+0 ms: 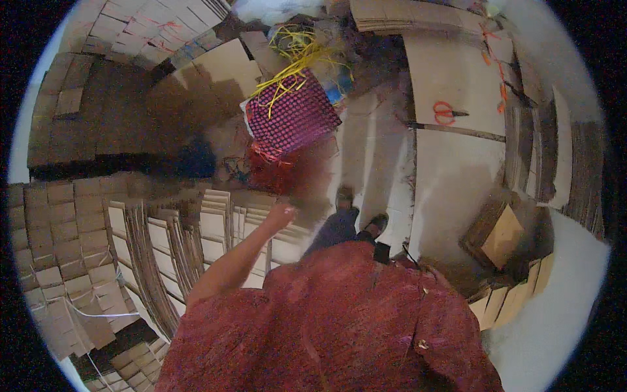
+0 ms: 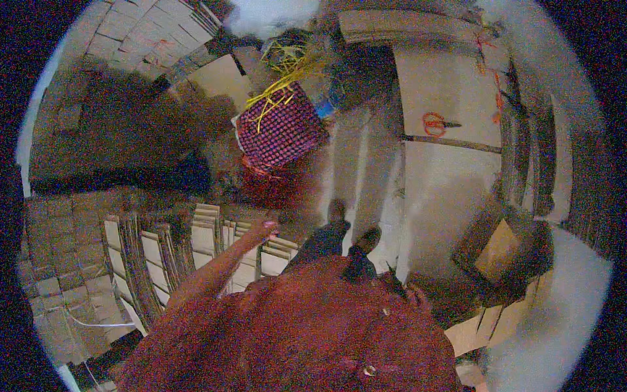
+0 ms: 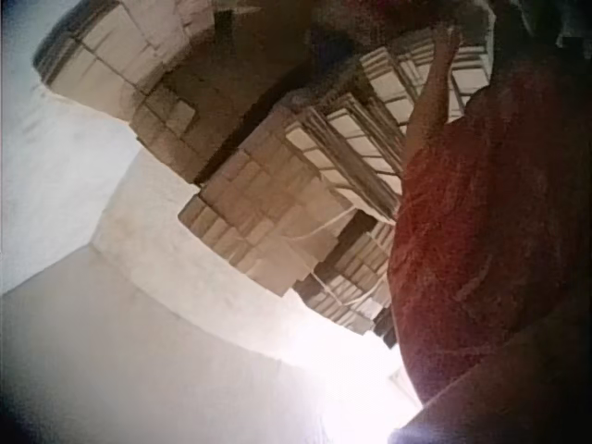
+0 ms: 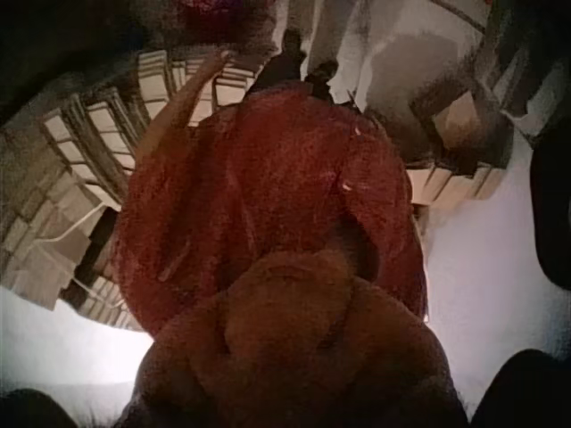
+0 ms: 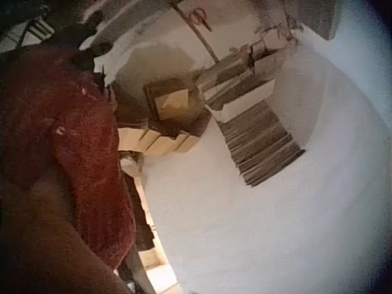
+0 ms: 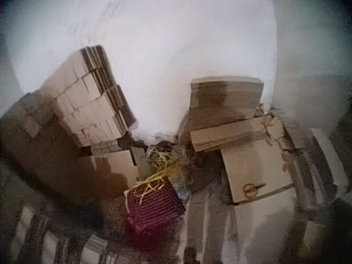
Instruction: The person gathers flat cardboard pieces, aligns them into a stack, and secures the bundle with a red plastic tie. The person then moves the tied bundle aside and begins handling another stack of cardboard.
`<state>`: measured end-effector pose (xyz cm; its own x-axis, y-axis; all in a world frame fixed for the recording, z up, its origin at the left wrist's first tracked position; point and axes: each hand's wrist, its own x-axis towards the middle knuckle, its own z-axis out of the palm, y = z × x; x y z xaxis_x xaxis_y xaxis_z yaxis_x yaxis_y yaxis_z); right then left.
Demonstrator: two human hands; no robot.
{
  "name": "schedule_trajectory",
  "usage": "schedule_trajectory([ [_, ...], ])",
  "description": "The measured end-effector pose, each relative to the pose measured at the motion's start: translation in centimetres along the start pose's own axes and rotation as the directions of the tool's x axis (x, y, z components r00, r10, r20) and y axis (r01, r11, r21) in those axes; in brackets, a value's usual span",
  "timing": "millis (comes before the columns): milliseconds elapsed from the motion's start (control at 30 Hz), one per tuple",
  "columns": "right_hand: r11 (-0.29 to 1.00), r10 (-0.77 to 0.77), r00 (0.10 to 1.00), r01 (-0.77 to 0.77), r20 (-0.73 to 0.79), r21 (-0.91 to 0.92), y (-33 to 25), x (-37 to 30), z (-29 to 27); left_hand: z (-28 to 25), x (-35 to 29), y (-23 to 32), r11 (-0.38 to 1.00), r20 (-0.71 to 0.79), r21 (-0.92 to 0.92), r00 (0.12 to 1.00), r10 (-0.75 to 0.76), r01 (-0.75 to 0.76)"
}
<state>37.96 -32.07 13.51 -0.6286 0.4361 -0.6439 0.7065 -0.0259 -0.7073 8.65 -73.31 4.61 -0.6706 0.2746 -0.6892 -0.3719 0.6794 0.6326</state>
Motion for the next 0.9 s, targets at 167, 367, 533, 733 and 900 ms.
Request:
schedule_trajectory([
  [167,0.999,0.031,0.999,-0.029,0.033,-0.046,-3.3,4.7,2.0,-1.2,7.1,-4.3,0.992,-0.128,0.019,0.983,0.129,-0.128],
  [367,0.989,0.116,0.993,-0.112,0.038,-0.092,-7.3,9.7,6.6,-9.5,21.2,5.7,0.792,-0.393,0.467,0.710,0.584,-0.393],
  [533,0.977,0.183,0.981,-0.174,0.067,-0.121,-10.1,12.2,10.3,-17.8,34.9,11.4,0.869,-0.438,0.336,0.756,0.486,-0.364],
  [733,0.962,0.242,0.966,-0.226,0.095,-0.154,-12.6,14.2,13.0,-20.1,47.0,16.4,0.617,-0.342,0.786,0.862,0.374,0.044],
  [900,0.955,0.256,0.960,-0.232,0.115,-0.186,-14.3,15.7,14.0,-19.3,50.6,19.2,0.668,-0.323,0.728,0.937,0.136,0.154],
])
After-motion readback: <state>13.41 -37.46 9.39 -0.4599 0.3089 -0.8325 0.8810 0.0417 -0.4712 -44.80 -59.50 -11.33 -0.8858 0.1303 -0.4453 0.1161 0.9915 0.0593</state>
